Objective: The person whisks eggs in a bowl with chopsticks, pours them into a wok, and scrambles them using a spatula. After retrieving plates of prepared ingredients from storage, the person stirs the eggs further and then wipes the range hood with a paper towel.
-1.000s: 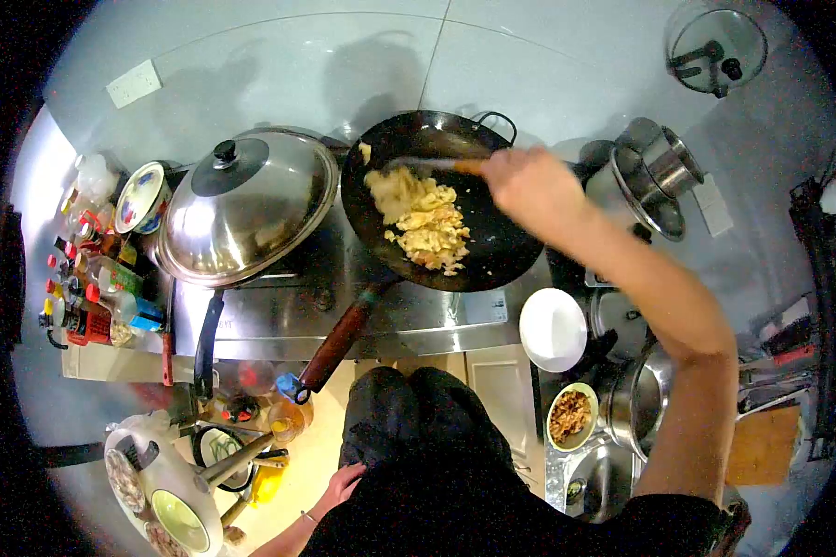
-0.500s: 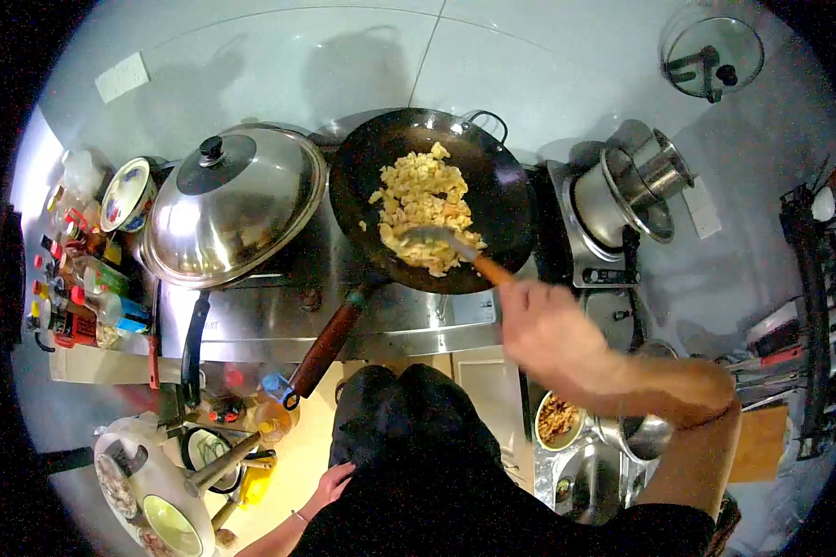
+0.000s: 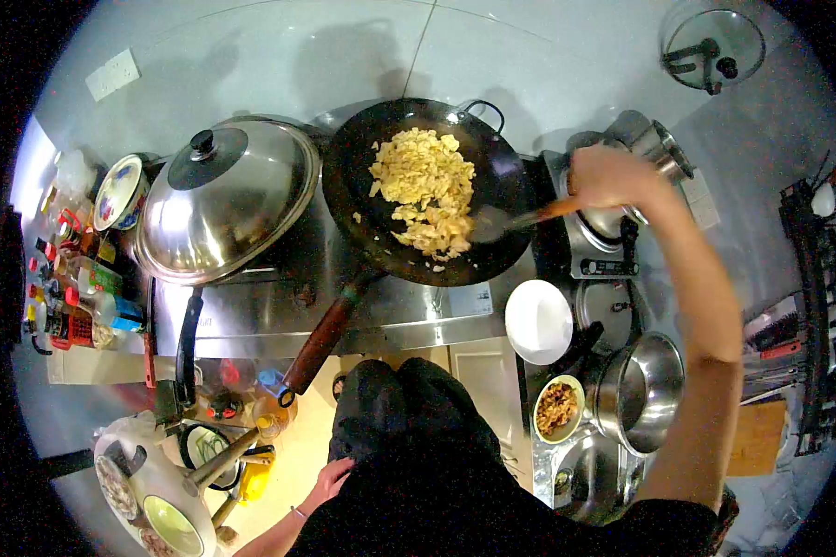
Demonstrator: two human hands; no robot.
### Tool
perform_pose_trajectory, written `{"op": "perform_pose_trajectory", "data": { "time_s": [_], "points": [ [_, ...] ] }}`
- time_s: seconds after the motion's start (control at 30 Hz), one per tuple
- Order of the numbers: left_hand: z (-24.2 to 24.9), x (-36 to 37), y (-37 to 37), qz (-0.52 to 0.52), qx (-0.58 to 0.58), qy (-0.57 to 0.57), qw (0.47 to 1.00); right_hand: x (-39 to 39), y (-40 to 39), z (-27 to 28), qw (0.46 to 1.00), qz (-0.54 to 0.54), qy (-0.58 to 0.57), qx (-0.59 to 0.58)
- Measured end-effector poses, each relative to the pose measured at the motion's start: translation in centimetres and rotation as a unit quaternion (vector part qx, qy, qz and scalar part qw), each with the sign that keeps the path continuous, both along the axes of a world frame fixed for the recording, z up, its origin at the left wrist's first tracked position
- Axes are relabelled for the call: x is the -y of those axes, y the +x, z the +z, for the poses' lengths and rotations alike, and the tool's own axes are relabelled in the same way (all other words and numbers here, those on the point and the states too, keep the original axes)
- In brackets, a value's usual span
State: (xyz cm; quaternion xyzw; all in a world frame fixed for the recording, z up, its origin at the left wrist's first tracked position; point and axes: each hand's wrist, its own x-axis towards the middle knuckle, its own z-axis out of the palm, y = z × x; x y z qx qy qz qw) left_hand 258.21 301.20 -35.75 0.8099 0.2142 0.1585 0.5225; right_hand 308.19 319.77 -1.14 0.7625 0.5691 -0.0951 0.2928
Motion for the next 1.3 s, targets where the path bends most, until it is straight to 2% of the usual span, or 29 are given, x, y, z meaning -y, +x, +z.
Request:
{"op": "perform_pose_trajectory", "data": {
  "time_s": [0.03, 0.07, 0.13, 0.17, 0.23, 0.27, 0.33, 0.37, 0.4, 0.43, 0.47, 0.53, 0.63, 0.67, 0.77, 0.83, 0.87, 0.97, 1.03, 1.1, 1.13, 1.17, 1.23, 1.3],
  "points": [
    [-0.2, -0.1, 0.1, -0.003, 0.004, 0.007, 1.0, -0.8, 0.1, -1.4, 0.998, -0.024, 0.005, -0.056],
    [-0.4, -0.2, 0.3, 0.0, 0.003, 0.009, 1.0, -1.0, 0.2, -1.8, 0.998, -0.02, 0.007, -0.057],
    [-0.4, -0.3, 0.4, -0.017, 0.014, 0.033, 0.999, -1.6, -0.3, -2.5, 0.984, 0.031, 0.127, -0.124],
    [-0.3, -0.1, 0.3, -0.013, 0.013, 0.034, 0.999, -1.1, -0.1, -1.1, 0.982, 0.067, 0.153, -0.086],
    [0.2, 0.6, 0.3, 0.021, -0.017, 0.007, 1.0, -0.6, -0.5, 2.2, 0.998, 0.015, 0.055, 0.005],
    [0.6, 0.8, 0.3, 0.024, -0.016, 0.006, 1.0, -1.0, -0.6, 2.2, 0.998, 0.019, 0.054, 0.005],
    [1.5, 1.2, 0.2, 0.056, -0.031, 0.001, 0.998, -1.4, -0.8, 1.9, 0.994, -0.037, 0.03, 0.098],
    [1.3, 1.4, 0.1, 0.056, -0.032, 0.0, 0.998, -2.0, 0.9, -0.1, 0.994, -0.037, 0.029, 0.097],
    [0.8, 1.4, 0.0, 0.051, -0.02, 0.007, 0.998, -3.2, 4.1, -3.8, 0.995, -0.007, 0.092, 0.038],
    [0.6, 1.3, 0.0, 0.048, -0.008, 0.016, 0.999, -4.0, 3.9, -4.9, 0.987, 0.024, 0.157, -0.021],
    [0.4, 1.2, 0.0, 0.051, -0.01, 0.018, 0.998, -4.2, 3.9, -5.4, 0.987, 0.027, 0.159, -0.023],
    [0.2, 1.2, -0.1, 0.036, 0.002, 0.029, 0.999, -3.9, 2.1, -6.5, 0.956, 0.098, 0.27, -0.056],
    [0.4, 1.0, -0.1, 0.034, -0.011, 0.026, 0.999, -0.9, -3.2, -5.1, 0.914, 0.3, 0.26, 0.091],
    [0.4, 1.0, -0.1, 0.033, -0.011, 0.026, 0.999, 0.7, -5.4, -4.5, 0.903, 0.312, 0.262, 0.14],
    [0.6, 0.8, 0.2, 0.033, -0.004, 0.028, 0.999, 4.9, -10.3, -1.7, 0.92, 0.277, 0.251, 0.119],
    [0.9, 0.5, 0.4, 0.032, -0.017, 0.031, 0.999, 5.5, -10.3, -2.9, 0.943, 0.229, 0.241, 0.026],
    [0.8, 0.4, 0.5, 0.029, -0.017, 0.03, 0.999, 5.2, -9.3, -4.2, 0.944, 0.226, 0.241, 0.026],
    [0.5, -0.1, 0.3, 0.007, -0.002, 0.04, 0.999, 2.6, -2.2, -8.8, 0.968, 0.033, 0.192, -0.159],
    [0.2, -0.1, 0.3, 0.009, 0.007, 0.028, 1.0, 3.0, -2.1, -6.8, 0.964, -0.149, 0.119, -0.183],
    [0.6, 0.3, 0.0, 0.03, 0.002, 0.017, 0.999, 5.0, -1.7, -6.2, 0.971, -0.12, 0.091, -0.184],
    [0.8, 0.6, 0.1, 0.046, -0.008, 0.003, 0.999, 4.7, -5.0, -4.1, 0.955, -0.228, 0.049, -0.183],
    [0.9, 0.6, 0.1, 0.043, -0.007, -0.002, 0.999, 5.8, -2.1, -7.5, 0.971, -0.043, 0.112, -0.209],
    [0.9, -0.1, 0.0, 0.026, 0.01, 0.038, 0.999, 4.3, -3.1, -8.7, 0.961, -0.137, 0.106, -0.214],
    [-0.1, -0.5, -0.2, 0.008, 0.023, 0.054, 0.998, 2.7, -1.7, -11.0, 0.962, -0.169, 0.118, -0.181]
  ]
}}
